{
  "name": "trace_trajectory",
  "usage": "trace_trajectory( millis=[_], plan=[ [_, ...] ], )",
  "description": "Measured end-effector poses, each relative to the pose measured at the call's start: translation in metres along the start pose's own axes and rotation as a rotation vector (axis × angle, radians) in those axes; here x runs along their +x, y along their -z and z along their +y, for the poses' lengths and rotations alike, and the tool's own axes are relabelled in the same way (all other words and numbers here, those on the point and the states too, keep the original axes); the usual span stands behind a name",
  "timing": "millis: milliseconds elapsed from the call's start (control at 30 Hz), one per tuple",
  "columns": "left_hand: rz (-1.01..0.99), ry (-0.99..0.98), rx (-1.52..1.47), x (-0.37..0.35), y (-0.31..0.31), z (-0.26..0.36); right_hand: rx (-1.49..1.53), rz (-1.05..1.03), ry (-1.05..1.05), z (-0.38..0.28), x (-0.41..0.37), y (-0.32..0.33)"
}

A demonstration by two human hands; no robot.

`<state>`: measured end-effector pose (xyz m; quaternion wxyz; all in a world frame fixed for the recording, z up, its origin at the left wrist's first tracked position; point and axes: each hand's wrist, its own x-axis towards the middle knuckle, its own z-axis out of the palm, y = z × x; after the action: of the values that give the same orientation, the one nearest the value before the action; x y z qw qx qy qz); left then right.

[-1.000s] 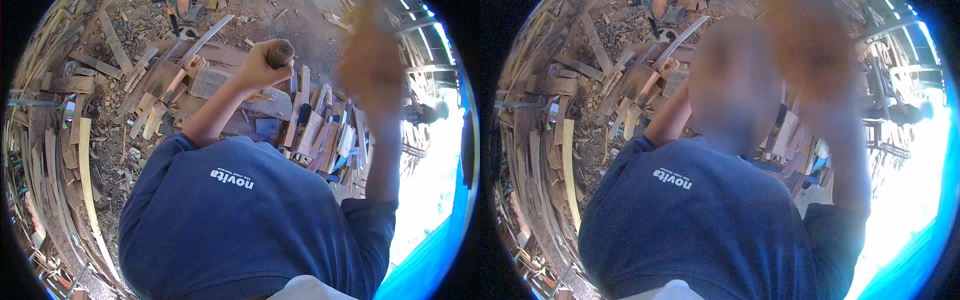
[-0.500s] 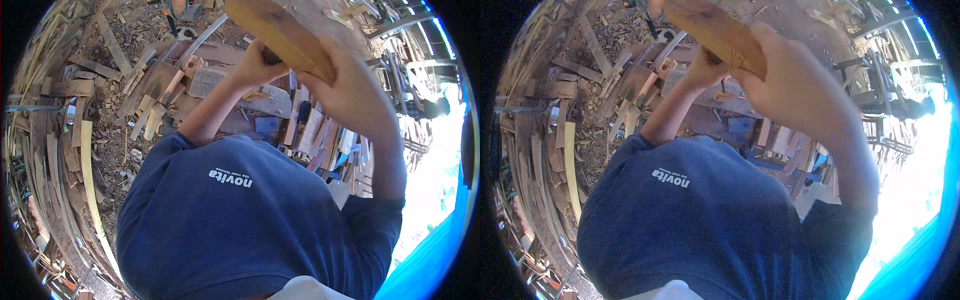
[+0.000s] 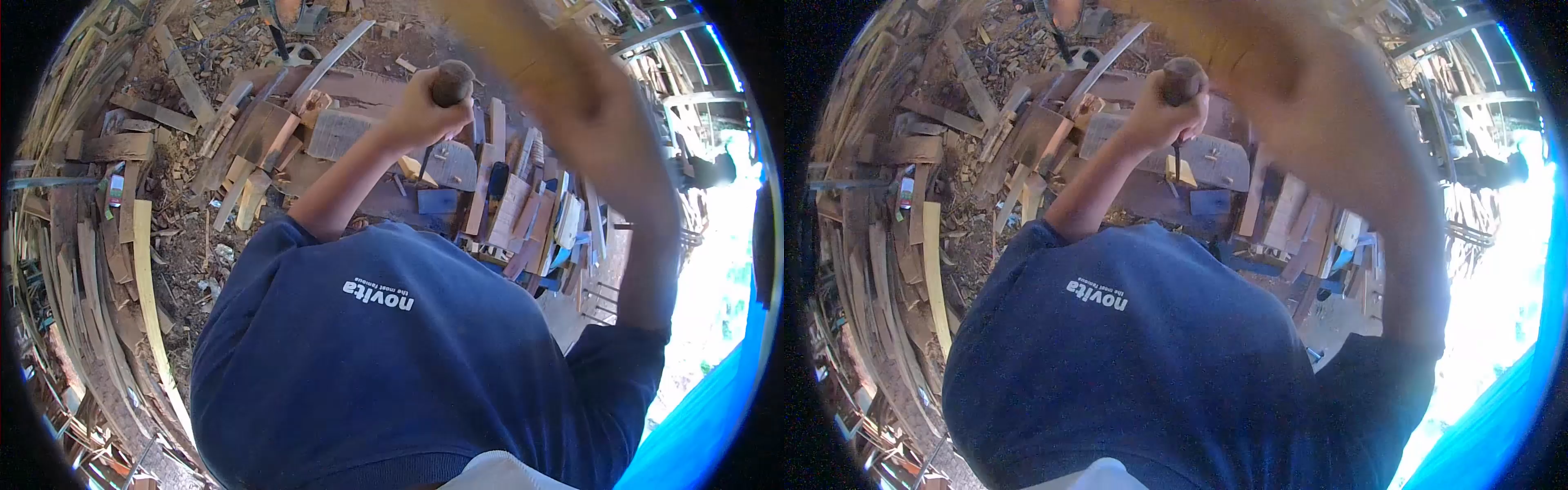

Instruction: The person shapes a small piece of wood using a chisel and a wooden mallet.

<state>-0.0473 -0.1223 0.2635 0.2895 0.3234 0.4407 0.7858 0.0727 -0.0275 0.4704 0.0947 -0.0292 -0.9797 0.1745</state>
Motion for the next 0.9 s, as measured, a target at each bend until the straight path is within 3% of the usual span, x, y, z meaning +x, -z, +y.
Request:
trace_trajectory(
  millis=[67,100,200,333,400,500,533,600,667,767,833,900],
  plan=[
    [0.015,0.001,0.004,-0.002,-0.003,0.000,-0.564,-0.066,-0.295,-0.001,0.018,0.040],
    [0.028,-0.009,0.009,-0.002,-0.005,0.000,-0.580,-0.030,-0.350,0.022,0.015,0.064],
    [0.015,-0.052,0.033,0.002,-0.003,0.001,-0.356,-0.126,-0.484,0.087,-0.001,0.121],
    [0.002,-0.084,0.074,0.009,-0.003,0.001,-0.200,-0.309,-0.640,0.121,-0.014,0.132],
    [-0.077,-0.249,0.242,0.014,-0.003,0.004,-0.137,-0.389,-0.699,0.129,-0.015,0.133],
    [-0.097,-0.197,0.258,0.019,-0.005,0.006,-0.039,-0.486,-0.762,0.140,-0.013,0.136],
    [-0.098,-0.196,0.259,0.020,-0.005,0.006,0.066,-0.508,-0.760,0.145,-0.012,0.138],
    [-0.127,-0.392,0.382,0.023,-0.005,0.004,0.277,-0.549,-0.754,0.151,-0.011,0.141],
    [-0.131,-0.384,0.398,0.026,-0.003,0.002,0.180,-0.488,-0.677,0.145,-0.008,0.139],
    [-0.138,-0.331,0.362,0.025,-0.004,0.006,-0.126,-0.201,-0.457,0.115,0.000,0.114],
    [-0.138,-0.287,0.308,0.025,-0.003,0.008,-0.332,0.013,-0.312,0.081,0.001,0.081],
    [-0.130,-0.248,0.282,0.025,0.002,0.006,-0.396,0.097,-0.130,0.047,-0.002,0.042]
  ],
)
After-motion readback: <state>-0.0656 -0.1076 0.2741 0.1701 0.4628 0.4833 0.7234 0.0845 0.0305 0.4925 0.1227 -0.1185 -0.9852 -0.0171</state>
